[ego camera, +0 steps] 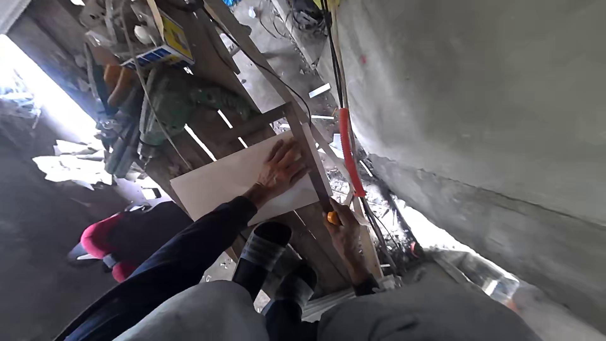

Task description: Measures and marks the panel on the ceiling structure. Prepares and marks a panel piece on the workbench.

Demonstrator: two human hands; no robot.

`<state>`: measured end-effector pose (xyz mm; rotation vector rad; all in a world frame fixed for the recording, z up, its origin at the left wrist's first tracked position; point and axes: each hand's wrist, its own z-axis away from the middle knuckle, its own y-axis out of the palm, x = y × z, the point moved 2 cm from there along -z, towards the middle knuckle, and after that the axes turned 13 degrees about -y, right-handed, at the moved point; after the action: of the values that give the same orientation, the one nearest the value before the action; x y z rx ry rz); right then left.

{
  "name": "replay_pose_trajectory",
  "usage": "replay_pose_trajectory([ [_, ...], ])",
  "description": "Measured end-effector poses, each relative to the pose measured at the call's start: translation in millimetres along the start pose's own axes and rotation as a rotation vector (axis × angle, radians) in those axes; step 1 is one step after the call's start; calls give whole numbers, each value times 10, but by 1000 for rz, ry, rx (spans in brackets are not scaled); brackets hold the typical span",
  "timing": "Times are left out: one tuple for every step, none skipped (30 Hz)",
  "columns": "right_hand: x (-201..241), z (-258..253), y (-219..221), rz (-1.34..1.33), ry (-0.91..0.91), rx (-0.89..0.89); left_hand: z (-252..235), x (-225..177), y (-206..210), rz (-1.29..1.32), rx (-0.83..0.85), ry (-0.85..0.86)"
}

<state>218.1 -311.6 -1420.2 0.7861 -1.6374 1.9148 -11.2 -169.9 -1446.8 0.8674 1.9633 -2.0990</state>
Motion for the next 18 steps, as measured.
replay_pose_trajectory([
  [7, -10, -5, -1, 5, 3, -4, 3, -4, 2, 5, 9],
  [15, -9, -12, -4, 9, 11, -1, 9, -2, 2, 11, 18],
  [20, -6, -15, -5, 13, 16, 11, 14, 4, 5, 15, 25],
  [20, -5, -11, -9, 12, 12, 13, 24, 15, 8, 19, 32],
  [12, -4, -3, -11, 4, 2, 13, 36, 28, 8, 27, 39],
  [6, -5, 1, -11, -5, -4, 15, 45, 46, 8, 29, 48],
  [3, -6, 6, -7, -9, -6, 15, 59, 66, 3, 24, 56],
  [2, -5, 9, -1, -11, -6, 16, 66, 74, 5, 23, 59],
  [2, -4, 9, 5, -10, -6, 16, 67, 78, 9, 21, 63],
  [2, -4, 4, 7, -8, -5, 15, 64, 78, 17, 19, 68],
  [0, -5, 4, 6, -12, -10, 15, 62, 75, 25, 21, 79],
  [0, -10, 6, 3, -13, -13, 18, 65, 72, 33, 22, 103],
  [0, -15, 11, -1, -12, -16, 30, 73, 74, 37, 29, 142],
  [1, -13, 13, -2, -7, -15, 52, 77, 74, 39, 49, 194],
  [4, -10, 11, -2, 0, -13, 77, 77, 74, 49, 83, 256],
  [7, -11, 7, -3, 6, -8, 94, 75, 72, 62, 126, 316],
  [8, -13, 5, 1, 11, -2, 103, 71, 69, 77, 158, 375],
  [5, -13, 11, 4, 11, -4, 109, 67, 63, 94, 176, 427],
])
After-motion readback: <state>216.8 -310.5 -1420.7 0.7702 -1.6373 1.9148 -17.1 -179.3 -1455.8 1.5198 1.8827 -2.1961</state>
